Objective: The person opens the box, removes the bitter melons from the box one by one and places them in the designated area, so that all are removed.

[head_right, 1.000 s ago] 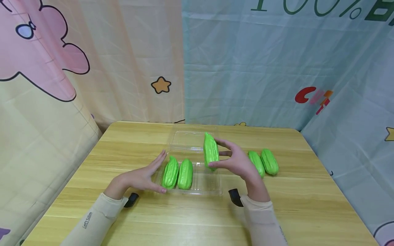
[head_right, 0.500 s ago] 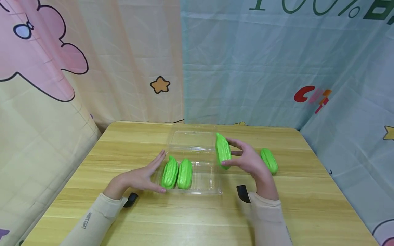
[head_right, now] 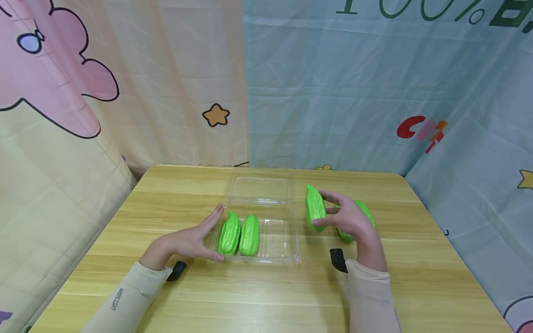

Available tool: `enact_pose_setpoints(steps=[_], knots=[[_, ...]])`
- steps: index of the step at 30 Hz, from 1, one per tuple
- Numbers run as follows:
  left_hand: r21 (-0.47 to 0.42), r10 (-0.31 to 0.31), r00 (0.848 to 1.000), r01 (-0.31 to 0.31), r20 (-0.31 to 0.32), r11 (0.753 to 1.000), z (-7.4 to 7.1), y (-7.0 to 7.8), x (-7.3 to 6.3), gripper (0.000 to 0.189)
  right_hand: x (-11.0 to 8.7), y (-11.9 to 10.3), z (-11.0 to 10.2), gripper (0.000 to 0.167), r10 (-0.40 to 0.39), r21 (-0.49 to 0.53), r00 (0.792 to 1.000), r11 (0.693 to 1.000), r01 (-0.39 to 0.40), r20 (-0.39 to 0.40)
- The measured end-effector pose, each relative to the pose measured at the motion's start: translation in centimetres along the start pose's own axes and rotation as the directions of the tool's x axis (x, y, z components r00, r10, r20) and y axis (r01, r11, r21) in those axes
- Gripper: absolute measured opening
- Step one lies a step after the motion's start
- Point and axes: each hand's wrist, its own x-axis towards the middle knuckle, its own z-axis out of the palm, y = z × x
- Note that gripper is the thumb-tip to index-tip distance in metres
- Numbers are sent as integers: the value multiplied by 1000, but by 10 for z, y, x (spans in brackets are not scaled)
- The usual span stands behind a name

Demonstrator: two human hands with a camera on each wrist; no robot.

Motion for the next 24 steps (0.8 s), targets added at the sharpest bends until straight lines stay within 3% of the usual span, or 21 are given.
enact_pose_setpoints(steps=[15, 24], knots=[[-14, -4, 1000, 4, -1, 1000, 1, -1, 0, 138, -3, 10, -9, 100, 136, -129, 991, 983, -134, 7], [-8, -6, 1000, 6, 1, 1000, 0, -1, 0, 137, -5, 19, -16, 99, 179, -210, 984, 961, -179, -19]])
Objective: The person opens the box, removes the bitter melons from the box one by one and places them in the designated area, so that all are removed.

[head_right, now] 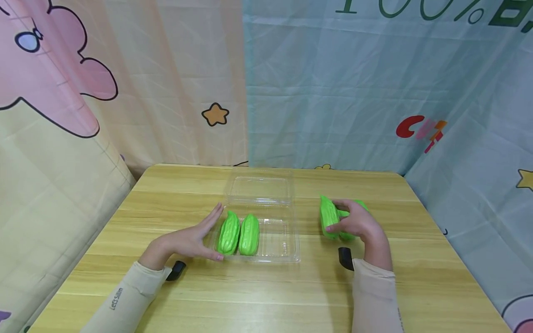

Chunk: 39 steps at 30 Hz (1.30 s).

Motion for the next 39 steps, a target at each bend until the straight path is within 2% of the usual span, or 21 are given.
enact_pose_setpoints(steps=[11, 21, 31, 39], knots=[[10, 6, 1000, -6, 0, 1000, 0, -1, 1, 137, 7, 12, -2, 101, 46, -17, 999, 999, -45, 10], [7, 7, 1000, -7, 0, 1000, 1, -1, 0, 137, 9, 13, -2, 102, 97, -77, 994, 992, -101, -51], [-6, 3, 1000, -3, 0, 1000, 1, 0, 0, 136, 11, 16, -1, 102, 91, -79, 992, 992, -98, -88], [-7, 5, 1000, -5, -6, 1000, 1, -1, 1, 136, 14, 15, 4, 94, 46, -118, 993, 991, -59, -108]])
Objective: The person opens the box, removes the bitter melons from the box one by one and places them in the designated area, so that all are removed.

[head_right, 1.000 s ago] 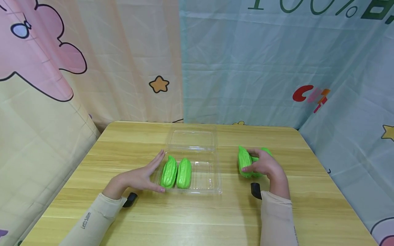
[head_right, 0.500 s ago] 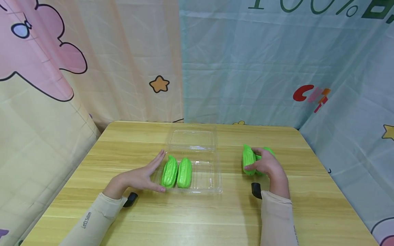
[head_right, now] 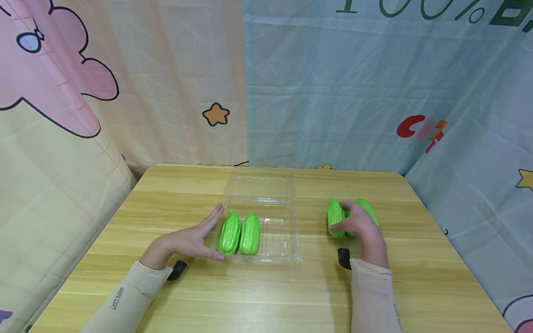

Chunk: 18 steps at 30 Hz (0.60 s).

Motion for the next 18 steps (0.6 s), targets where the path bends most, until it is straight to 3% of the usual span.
enact_pose_setpoints(steps=[12, 18], knots=[[9, -1, 1000, 1, 6, 1000, -1, 0, 0, 138, 4, -8, 6, 85, 14, -136, 1000, 991, -13, 11], [12, 0, 1000, 0, 8, 1000, -1, 0, 0, 138, 6, -8, 8, 81, 1, -145, 1000, 989, -1, 2]])
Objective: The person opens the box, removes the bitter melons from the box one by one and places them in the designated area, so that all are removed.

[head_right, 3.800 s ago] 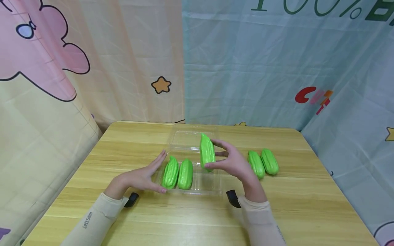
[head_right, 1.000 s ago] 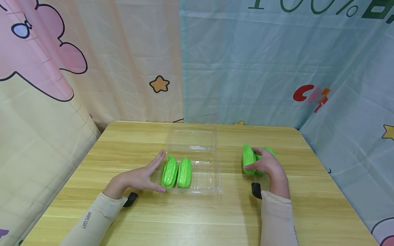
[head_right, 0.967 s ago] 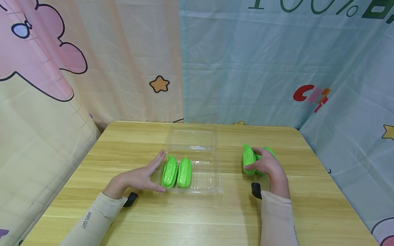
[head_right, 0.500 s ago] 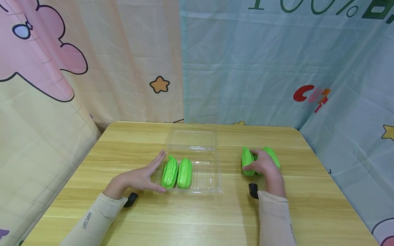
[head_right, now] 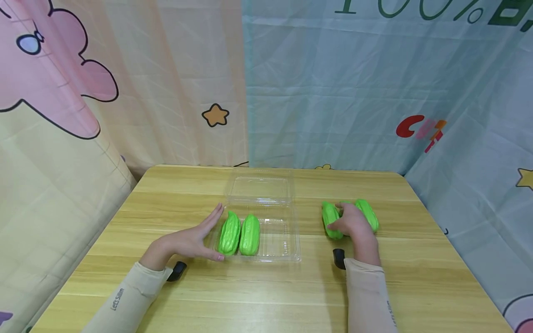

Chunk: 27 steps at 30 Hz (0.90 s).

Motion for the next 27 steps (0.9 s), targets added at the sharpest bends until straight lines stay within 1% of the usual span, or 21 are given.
enact_pose_setpoints(steps=[7, 15, 21, 27], knots=[[-4, 5, 1000, -5, 2, 1000, 1, 0, 0, 138, 0, -1, 0, 77, 17, -15, 1000, 1000, -17, -23], [-4, 7, 1000, -7, -1, 1000, 1, -1, 0, 138, 0, 0, 2, 74, 28, -2, 999, 1000, -28, -35], [-2, 8, 1000, -8, -1, 1000, 1, -1, 0, 137, 0, -1, 1, 77, 20, 3, 999, 1000, -20, -37], [-3, 12, 1000, -12, -1, 1000, 1, -1, 0, 137, -3, -4, 0, 78, 36, -13, 998, 999, -37, -50]])
